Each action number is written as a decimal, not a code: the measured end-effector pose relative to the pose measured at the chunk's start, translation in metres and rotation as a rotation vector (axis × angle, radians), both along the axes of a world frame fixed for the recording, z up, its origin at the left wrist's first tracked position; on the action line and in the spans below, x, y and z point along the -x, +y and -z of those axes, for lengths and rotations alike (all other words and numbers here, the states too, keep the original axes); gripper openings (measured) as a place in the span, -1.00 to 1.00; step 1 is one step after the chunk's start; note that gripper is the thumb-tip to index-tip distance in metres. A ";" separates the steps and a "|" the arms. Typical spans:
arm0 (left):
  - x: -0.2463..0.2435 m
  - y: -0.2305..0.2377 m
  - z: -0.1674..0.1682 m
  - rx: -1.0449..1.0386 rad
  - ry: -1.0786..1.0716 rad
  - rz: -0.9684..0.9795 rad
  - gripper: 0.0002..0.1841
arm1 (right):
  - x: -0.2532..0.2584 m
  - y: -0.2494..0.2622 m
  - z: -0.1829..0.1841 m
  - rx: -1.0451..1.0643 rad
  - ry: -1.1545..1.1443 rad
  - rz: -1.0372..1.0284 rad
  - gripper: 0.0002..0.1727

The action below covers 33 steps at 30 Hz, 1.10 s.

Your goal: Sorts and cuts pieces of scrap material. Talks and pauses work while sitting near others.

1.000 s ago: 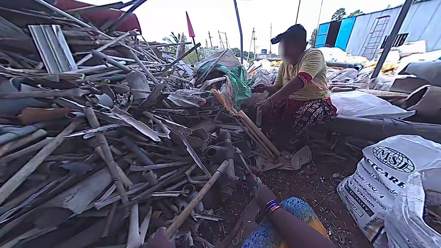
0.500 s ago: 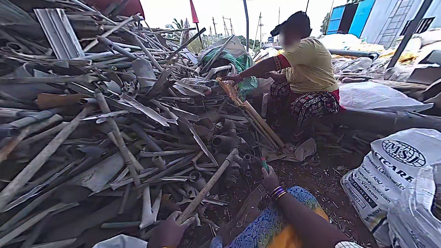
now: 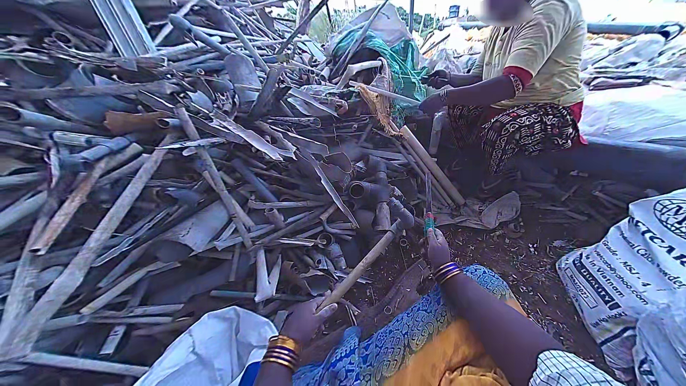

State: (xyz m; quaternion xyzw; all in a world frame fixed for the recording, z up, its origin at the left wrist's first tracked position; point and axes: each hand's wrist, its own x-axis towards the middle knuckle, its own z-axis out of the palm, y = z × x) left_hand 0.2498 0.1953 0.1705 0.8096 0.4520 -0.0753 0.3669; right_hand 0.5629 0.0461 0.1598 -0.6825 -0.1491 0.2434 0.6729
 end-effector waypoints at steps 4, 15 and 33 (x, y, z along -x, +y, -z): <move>-0.001 -0.004 0.001 0.021 -0.048 0.008 -0.63 | 0.000 0.005 -0.002 0.033 0.037 0.001 -0.55; -0.002 0.003 0.012 0.170 -0.106 -0.098 -0.68 | 0.005 0.002 0.012 -0.044 -0.511 0.077 -0.43; -0.013 0.006 0.000 -0.081 0.078 -0.018 -0.53 | 0.009 -0.005 -0.001 0.117 -0.061 -0.491 -0.47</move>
